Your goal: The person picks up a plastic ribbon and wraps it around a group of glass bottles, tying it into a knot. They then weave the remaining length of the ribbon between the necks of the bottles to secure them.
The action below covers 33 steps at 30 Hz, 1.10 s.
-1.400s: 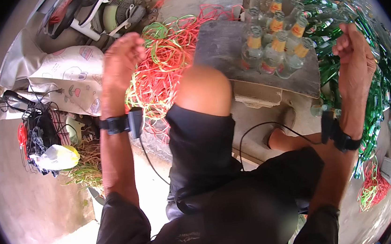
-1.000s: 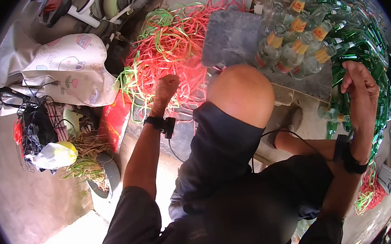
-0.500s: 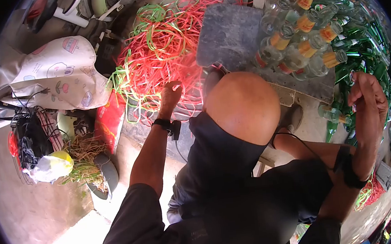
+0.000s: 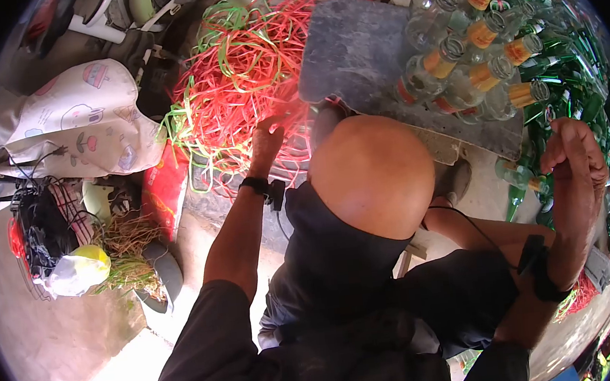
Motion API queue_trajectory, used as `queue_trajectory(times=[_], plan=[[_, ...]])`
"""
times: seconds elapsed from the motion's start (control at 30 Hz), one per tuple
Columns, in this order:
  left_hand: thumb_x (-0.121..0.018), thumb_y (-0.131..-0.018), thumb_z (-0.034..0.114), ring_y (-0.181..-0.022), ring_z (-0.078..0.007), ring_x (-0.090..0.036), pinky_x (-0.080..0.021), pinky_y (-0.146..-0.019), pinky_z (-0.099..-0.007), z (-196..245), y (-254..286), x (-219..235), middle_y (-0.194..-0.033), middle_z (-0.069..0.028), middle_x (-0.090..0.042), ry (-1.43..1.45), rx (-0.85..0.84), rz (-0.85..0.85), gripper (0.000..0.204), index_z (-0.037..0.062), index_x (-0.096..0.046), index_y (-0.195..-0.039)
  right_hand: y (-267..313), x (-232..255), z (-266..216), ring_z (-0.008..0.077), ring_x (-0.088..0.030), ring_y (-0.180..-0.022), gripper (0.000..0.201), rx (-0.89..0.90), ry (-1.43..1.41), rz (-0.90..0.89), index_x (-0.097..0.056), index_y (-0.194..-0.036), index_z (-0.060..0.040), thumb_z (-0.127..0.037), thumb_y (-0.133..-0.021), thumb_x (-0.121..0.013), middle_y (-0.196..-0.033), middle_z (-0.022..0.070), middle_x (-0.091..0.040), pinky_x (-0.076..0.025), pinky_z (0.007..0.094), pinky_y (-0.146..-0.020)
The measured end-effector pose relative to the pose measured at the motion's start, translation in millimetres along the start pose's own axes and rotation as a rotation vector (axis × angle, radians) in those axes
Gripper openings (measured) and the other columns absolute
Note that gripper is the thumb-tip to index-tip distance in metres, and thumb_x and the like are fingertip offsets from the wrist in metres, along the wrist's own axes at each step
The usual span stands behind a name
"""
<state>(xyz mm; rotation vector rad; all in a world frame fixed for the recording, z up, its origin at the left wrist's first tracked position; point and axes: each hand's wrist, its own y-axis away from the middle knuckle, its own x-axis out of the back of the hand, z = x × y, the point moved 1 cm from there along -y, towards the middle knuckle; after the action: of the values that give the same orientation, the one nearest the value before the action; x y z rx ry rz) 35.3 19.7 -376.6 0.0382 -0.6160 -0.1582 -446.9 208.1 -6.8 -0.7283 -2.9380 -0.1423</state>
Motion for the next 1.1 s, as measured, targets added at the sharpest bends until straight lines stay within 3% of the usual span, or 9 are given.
queue_trajectory(times=[0.13, 0.23, 0.3, 0.33, 0.4, 0.5, 0.67, 0.87, 1.1], plan=[[-0.066, -0.082, 0.011, -0.111, -0.0378, -0.068, -0.054, -0.097, -0.0419, -5, -4, -3, -0.113, -0.0232, -0.072, 0.070, 0.087, -0.026, 0.033, 0.0036, -0.074, -0.113, -1, 2, 1, 0.0080, -0.049, -0.067, 0.028, -0.016, -0.041, -0.012, -0.066, -0.111, 0.0029, -0.023, -0.106, -0.057, -0.074, -0.0011, -0.053, -0.041, 0.0244, -0.064], [-0.067, -0.085, 0.009, -0.109, -0.0309, -0.070, -0.056, -0.092, -0.0393, 22, -1, 8, -0.111, -0.0195, -0.074, 0.066, 0.143, -0.069, 0.033, 0.0024, -0.073, -0.117, -1, 1, -1, 0.0079, -0.049, -0.067, 0.028, -0.014, -0.022, -0.006, -0.067, -0.111, 0.0026, -0.023, -0.106, -0.057, -0.074, -0.0012, -0.054, -0.041, 0.0243, -0.064], [-0.067, -0.092, 0.010, -0.078, -0.0140, -0.071, -0.057, -0.071, -0.0297, 49, 12, 21, -0.107, -0.0084, -0.075, 0.393, 0.346, -0.114, 0.028, 0.0044, -0.073, -0.120, 0, 2, 0, 0.0077, -0.050, -0.067, 0.028, -0.006, -0.045, -0.013, -0.067, -0.111, 0.0025, -0.023, -0.106, -0.058, -0.075, -0.0011, -0.054, -0.041, 0.0243, -0.064], [-0.067, -0.092, 0.010, -0.078, -0.0140, -0.071, -0.057, -0.071, -0.0297, 52, 19, 27, -0.107, -0.0084, -0.075, 0.391, 0.342, -0.112, 0.028, 0.0044, -0.073, -0.120, 1, 3, 0, 0.0075, -0.050, -0.068, 0.028, -0.002, -0.063, -0.022, -0.067, -0.112, 0.0024, -0.023, -0.105, -0.058, -0.075, -0.0011, -0.054, -0.041, 0.0242, -0.064], [-0.070, -0.094, 0.012, -0.087, -0.0118, -0.070, -0.055, -0.078, -0.0282, 58, 31, 44, -0.106, -0.0052, -0.076, 0.554, 0.144, -0.089, 0.024, 0.0046, -0.074, -0.117, 4, 0, 0, 0.0073, -0.050, -0.068, 0.028, 0.013, -0.062, -0.023, -0.067, -0.112, 0.0022, -0.023, -0.105, -0.058, -0.074, -0.0014, -0.054, -0.041, 0.0241, -0.064], [-0.072, -0.093, 0.012, -0.094, -0.0106, -0.068, -0.053, -0.082, -0.0275, 81, 47, 72, -0.106, -0.0053, -0.076, 0.639, 0.188, -0.074, 0.022, 0.0037, -0.075, -0.114, 6, -4, -2, 0.0070, -0.050, -0.069, 0.028, 0.022, -0.067, -0.065, -0.067, -0.112, 0.0019, -0.023, -0.105, -0.059, -0.074, -0.0020, -0.054, -0.041, 0.0241, -0.064], [-0.070, -0.091, -0.002, -0.099, -0.0139, -0.069, -0.052, -0.092, -0.0273, 133, 74, 120, -0.105, -0.0068, -0.076, 0.716, 0.140, -0.030, 0.019, 0.0028, -0.076, -0.108, 9, -17, -5, 0.0068, -0.049, -0.068, 0.027, 0.043, -0.080, -0.092, -0.068, -0.111, 0.0020, -0.023, -0.105, -0.058, -0.073, -0.0028, -0.054, -0.040, 0.0238, -0.064], [-0.070, -0.091, -0.003, -0.102, -0.0173, -0.069, -0.054, -0.093, -0.0298, 180, 98, 166, -0.107, -0.0080, -0.074, 0.861, 0.058, 0.016, 0.017, 0.0041, -0.073, -0.106, 22, -44, -14, 0.0062, -0.048, -0.065, 0.026, 0.052, -0.016, -0.165, -0.069, -0.107, -0.0004, -0.024, -0.103, -0.060, -0.070, -0.0034, -0.054, -0.039, 0.0235, -0.064], [-0.070, -0.090, -0.007, -0.098, -0.0175, -0.069, -0.054, -0.091, -0.0316, 251, 120, 195, -0.104, -0.0075, -0.072, 0.943, -0.072, 0.019, 0.017, 0.0029, -0.071, -0.104, 56, -99, -41, 0.0049, -0.054, -0.072, 0.017, 0.157, 0.083, -0.309, -0.070, -0.107, -0.0005, -0.012, -0.099, -0.062, -0.078, -0.0025, -0.061, -0.043, 0.0220, -0.067]])
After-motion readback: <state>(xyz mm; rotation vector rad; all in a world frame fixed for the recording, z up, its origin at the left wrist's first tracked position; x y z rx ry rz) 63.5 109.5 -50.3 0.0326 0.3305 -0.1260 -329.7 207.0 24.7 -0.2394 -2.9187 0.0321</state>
